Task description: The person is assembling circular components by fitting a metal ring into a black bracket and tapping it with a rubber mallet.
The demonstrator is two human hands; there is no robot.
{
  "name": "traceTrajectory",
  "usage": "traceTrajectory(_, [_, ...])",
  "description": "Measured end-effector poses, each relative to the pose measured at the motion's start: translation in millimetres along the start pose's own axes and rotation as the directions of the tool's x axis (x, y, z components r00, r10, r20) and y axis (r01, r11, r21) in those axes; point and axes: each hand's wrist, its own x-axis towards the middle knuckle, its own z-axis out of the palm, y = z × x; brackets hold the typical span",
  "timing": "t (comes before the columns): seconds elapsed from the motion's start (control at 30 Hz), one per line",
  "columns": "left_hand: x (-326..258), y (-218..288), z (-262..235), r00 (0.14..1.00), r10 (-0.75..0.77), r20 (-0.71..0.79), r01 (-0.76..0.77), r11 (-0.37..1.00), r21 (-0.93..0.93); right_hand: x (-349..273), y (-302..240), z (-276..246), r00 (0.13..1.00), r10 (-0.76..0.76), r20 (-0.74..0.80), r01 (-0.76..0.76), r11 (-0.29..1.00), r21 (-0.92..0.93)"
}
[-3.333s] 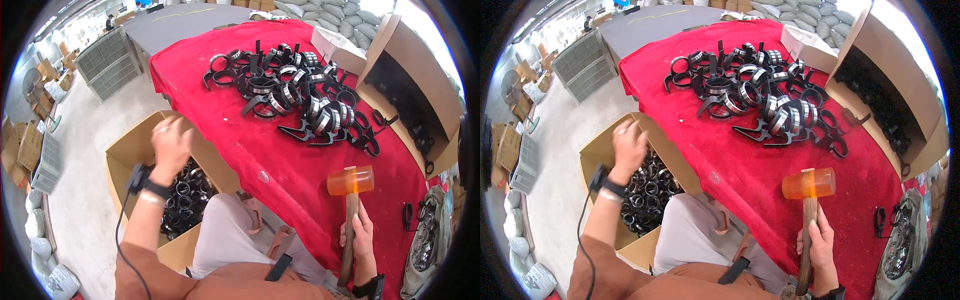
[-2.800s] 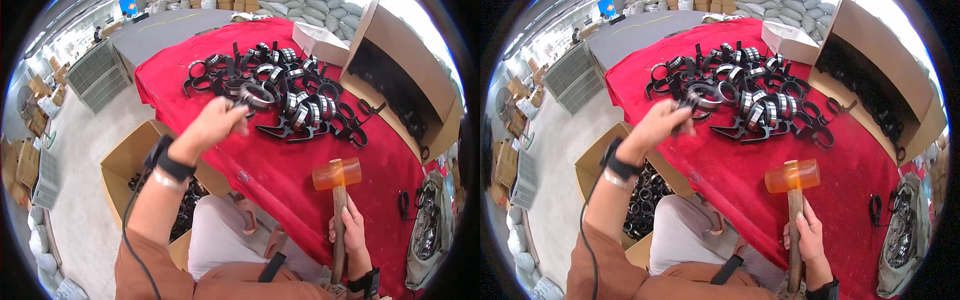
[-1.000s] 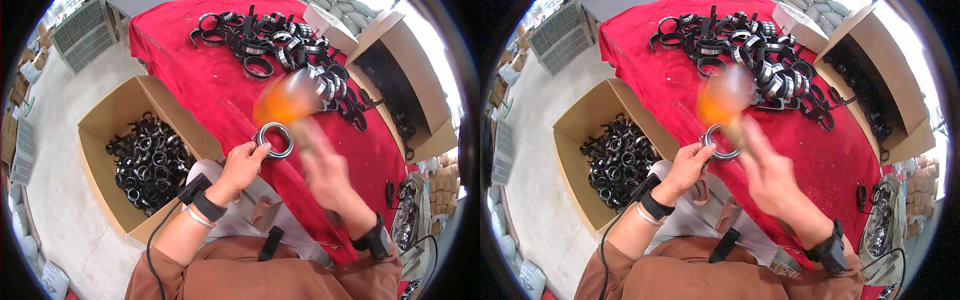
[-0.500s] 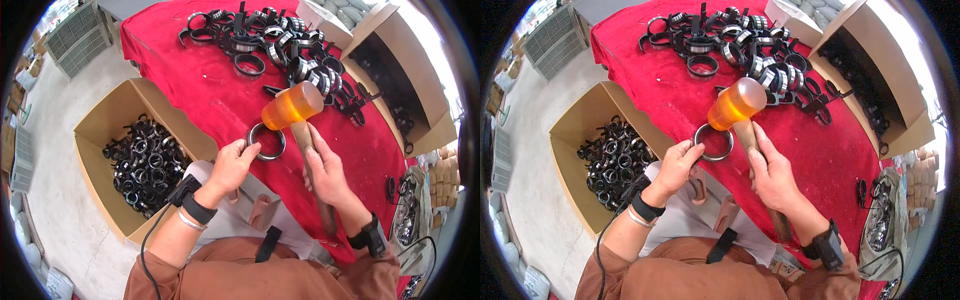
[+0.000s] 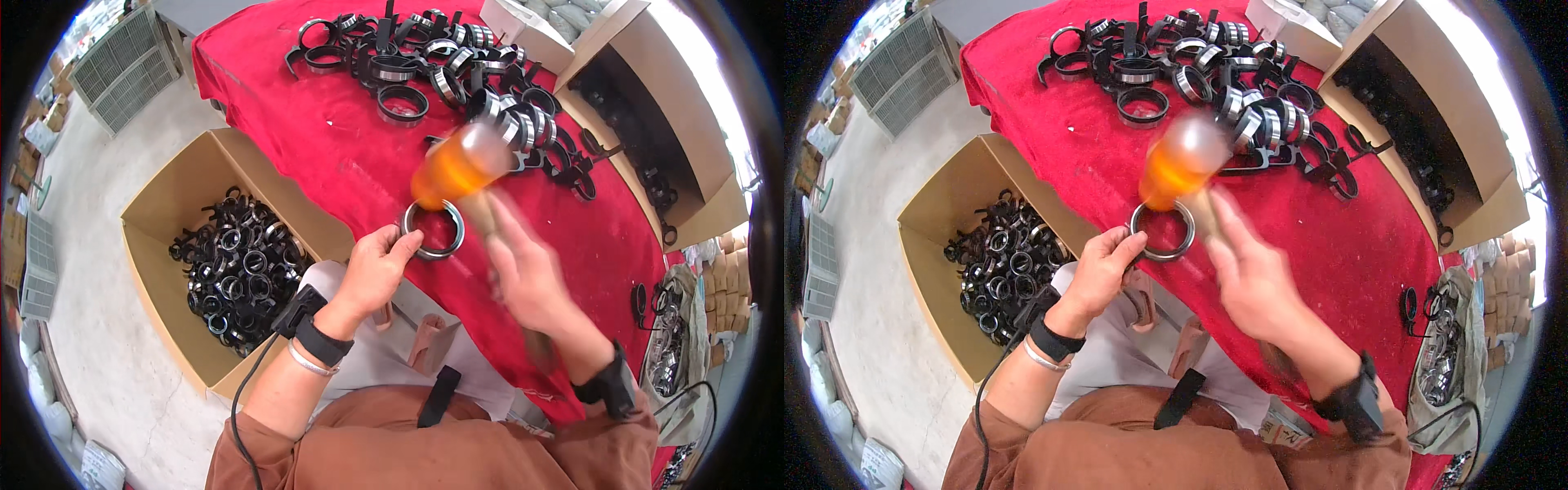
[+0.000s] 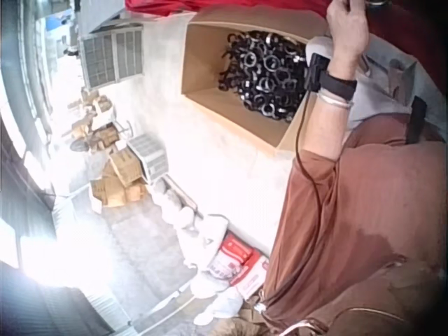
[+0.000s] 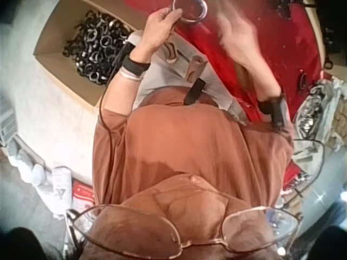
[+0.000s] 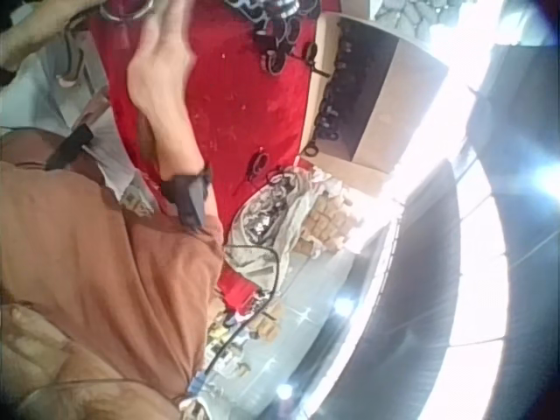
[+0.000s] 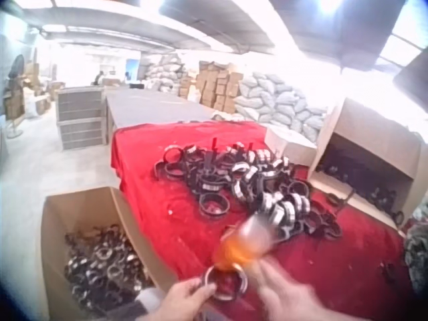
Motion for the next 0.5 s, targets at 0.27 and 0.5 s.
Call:
traceTrajectory(0.27, [2, -3, -2, 1.0, 0.017, -0.007, -0.017, 0.999, 0.042, 11, -6, -18, 0.883, 0.437, 0.172, -0.467, 0.858, 0.214])
traceTrajectory(0.5, [1, -7, 0, 0.977, 0.212, 0.011, -0.212, 0.97, 0.12, -31, 14, -3, 0.873, 0.471, 0.128, -0.481, 0.874, 0.064])
